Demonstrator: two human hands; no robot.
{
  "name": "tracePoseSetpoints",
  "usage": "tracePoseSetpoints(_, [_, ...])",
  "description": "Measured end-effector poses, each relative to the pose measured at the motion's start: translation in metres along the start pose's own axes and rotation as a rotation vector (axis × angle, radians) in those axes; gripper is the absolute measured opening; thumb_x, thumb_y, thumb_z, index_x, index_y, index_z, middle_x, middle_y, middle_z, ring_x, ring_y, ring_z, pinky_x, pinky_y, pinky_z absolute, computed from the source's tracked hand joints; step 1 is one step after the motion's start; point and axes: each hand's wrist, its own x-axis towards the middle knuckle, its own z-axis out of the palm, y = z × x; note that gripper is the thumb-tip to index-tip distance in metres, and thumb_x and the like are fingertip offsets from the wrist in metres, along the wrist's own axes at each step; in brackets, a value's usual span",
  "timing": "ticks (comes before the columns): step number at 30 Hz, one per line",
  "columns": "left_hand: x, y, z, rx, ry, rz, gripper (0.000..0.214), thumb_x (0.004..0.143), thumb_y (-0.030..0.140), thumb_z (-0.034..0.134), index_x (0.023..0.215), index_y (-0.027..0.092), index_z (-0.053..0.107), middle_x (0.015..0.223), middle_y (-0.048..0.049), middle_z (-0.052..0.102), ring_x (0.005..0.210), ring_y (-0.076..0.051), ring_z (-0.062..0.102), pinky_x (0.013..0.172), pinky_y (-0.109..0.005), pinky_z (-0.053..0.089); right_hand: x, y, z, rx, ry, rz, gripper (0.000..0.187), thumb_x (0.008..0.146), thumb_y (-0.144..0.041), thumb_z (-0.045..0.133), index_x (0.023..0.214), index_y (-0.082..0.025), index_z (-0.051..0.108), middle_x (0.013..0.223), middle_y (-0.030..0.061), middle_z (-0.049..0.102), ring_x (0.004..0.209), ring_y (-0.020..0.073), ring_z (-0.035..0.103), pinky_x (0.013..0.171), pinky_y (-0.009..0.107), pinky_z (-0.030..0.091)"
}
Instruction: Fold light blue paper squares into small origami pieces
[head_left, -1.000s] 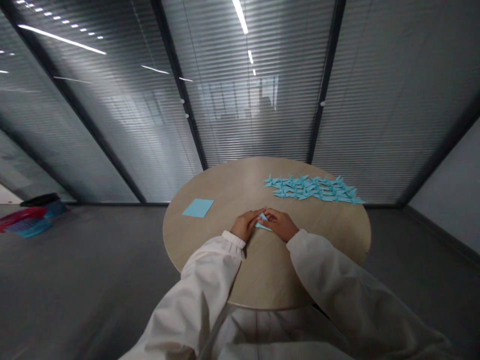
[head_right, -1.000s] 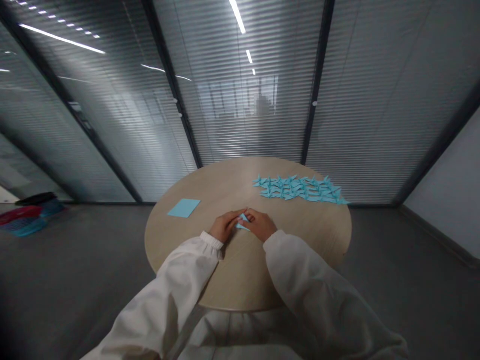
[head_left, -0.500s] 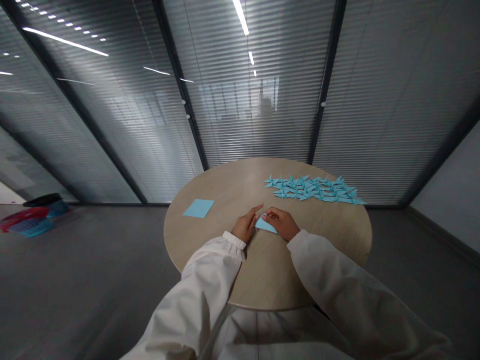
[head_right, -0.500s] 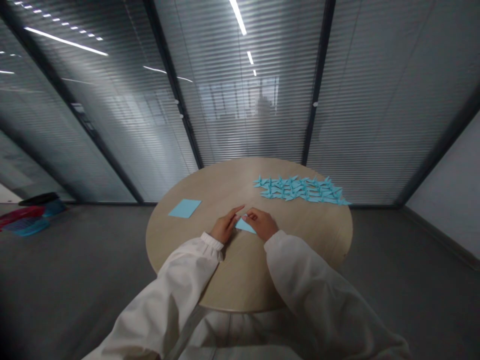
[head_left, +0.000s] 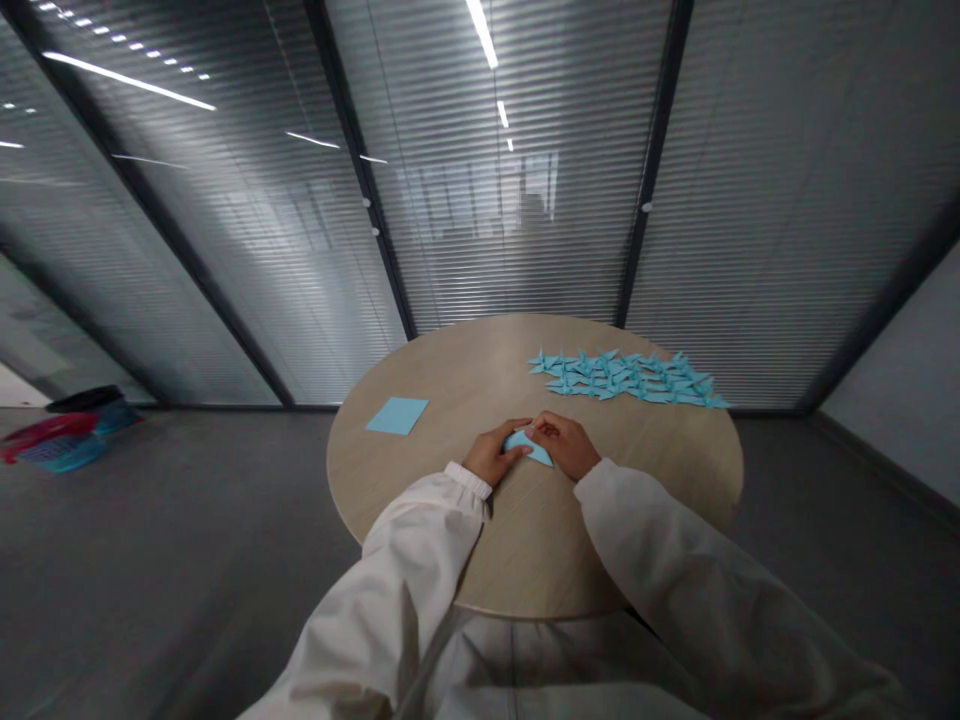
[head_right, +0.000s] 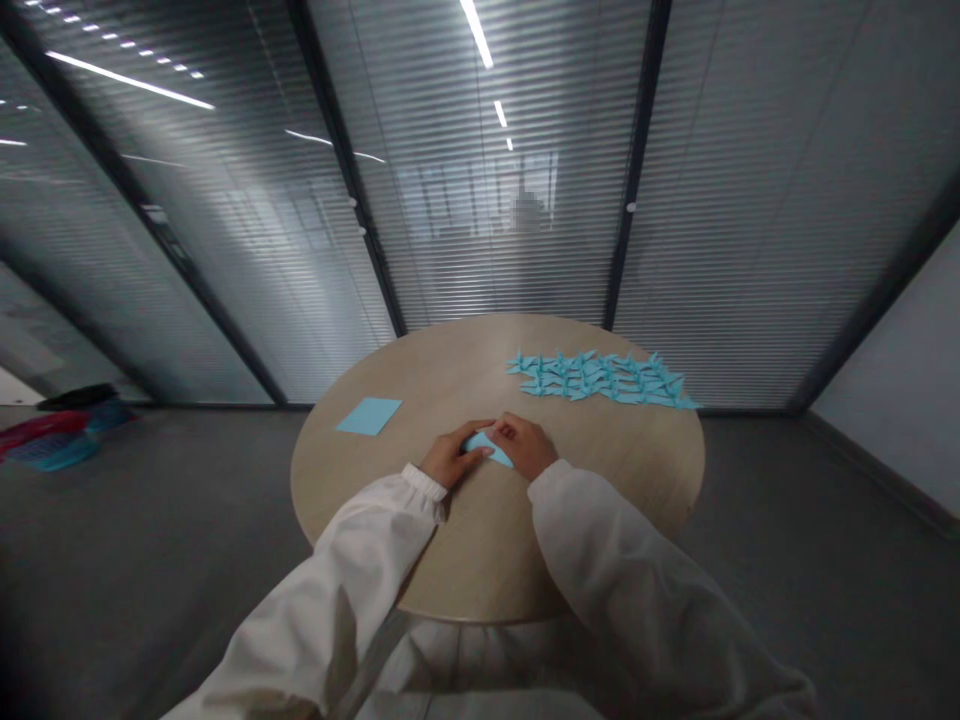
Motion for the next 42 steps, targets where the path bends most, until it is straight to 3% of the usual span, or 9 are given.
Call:
tracePoseSetpoints(10, [-0.0015, -0.0065, 0.0009, -0.015, -0.037, 0.019, 0.043, 0.08, 0.031, 0.052, 0.121, 0.019, 0.051, 0.104, -0.0048, 0.065, 0.089, -0.017, 0.061, 0.082, -0.028, 0.045, 0.0024, 0.0081, 0.0013, -0.022, -0.072, -0.014, 0.022, 0.075, -0.039, 0.057, 0.072, -0.017, 0.061, 0.064, -0.0019, 0.059, 0.06, 0.0114, 0.053, 0.058, 0.021, 0.04])
tracePoseSetpoints(22, [-0.0009, -0.0055, -0.0004, -0.048, -0.038, 0.044, 0.041, 0.08, 0.031, 0.052, 0.118, 0.018, 0.054, 0.102, -0.0051, 0.065, 0.085, -0.016, 0.06, 0.079, -0.026, 0.045, 0.0009, 0.0042, 0.0009, -0.05, -0.046, 0.002, 0.022, 0.075, -0.039, 0.058, 0.069, -0.018, 0.062, 0.06, -0.0023, 0.058, 0.057, 0.0108, 0.051, 0.054, 0.02, 0.038])
tracePoseSetpoints(29, [0.0, -0.0012, -0.0007, 0.006, 0.041, -0.05, 0.044, 0.079, 0.035, 0.053, 0.119, 0.018, 0.053, 0.077, -0.0004, 0.064, 0.061, -0.011, 0.054, 0.063, -0.022, 0.044, 0.0017, 0.0057, 0.0, -0.072, 0.006, 0.021, 0.021, 0.074, -0.038, 0.058, 0.071, -0.018, 0.063, 0.06, -0.0025, 0.058, 0.056, 0.0109, 0.051, 0.053, 0.021, 0.037])
tracePoseSetpoints(36, [0.0007, -0.0014, -0.0012, -0.063, 0.076, -0.045, 0.037, 0.078, 0.034, 0.054, 0.111, 0.018, 0.058, 0.09, -0.0028, 0.067, 0.072, -0.013, 0.059, 0.068, -0.023, 0.046, 0.0011, 0.0034, -0.0014, -0.063, 0.023, 0.024, 0.023, 0.075, -0.039, 0.058, 0.07, -0.018, 0.063, 0.061, -0.0019, 0.058, 0.058, 0.0115, 0.052, 0.055, 0.021, 0.038])
tracePoseSetpoints(42, [0.0003, -0.0002, -0.0022, -0.07, 0.052, -0.056, 0.031, 0.077, 0.033, 0.055, 0.104, 0.017, 0.06, 0.085, -0.0016, 0.067, 0.075, -0.014, 0.06, 0.07, -0.023, 0.045, 0.0018, 0.0089, -0.0004, -0.081, 0.001, 0.025, 0.024, 0.075, -0.041, 0.058, 0.071, -0.018, 0.063, 0.061, -0.0019, 0.059, 0.058, 0.0115, 0.052, 0.054, 0.02, 0.038])
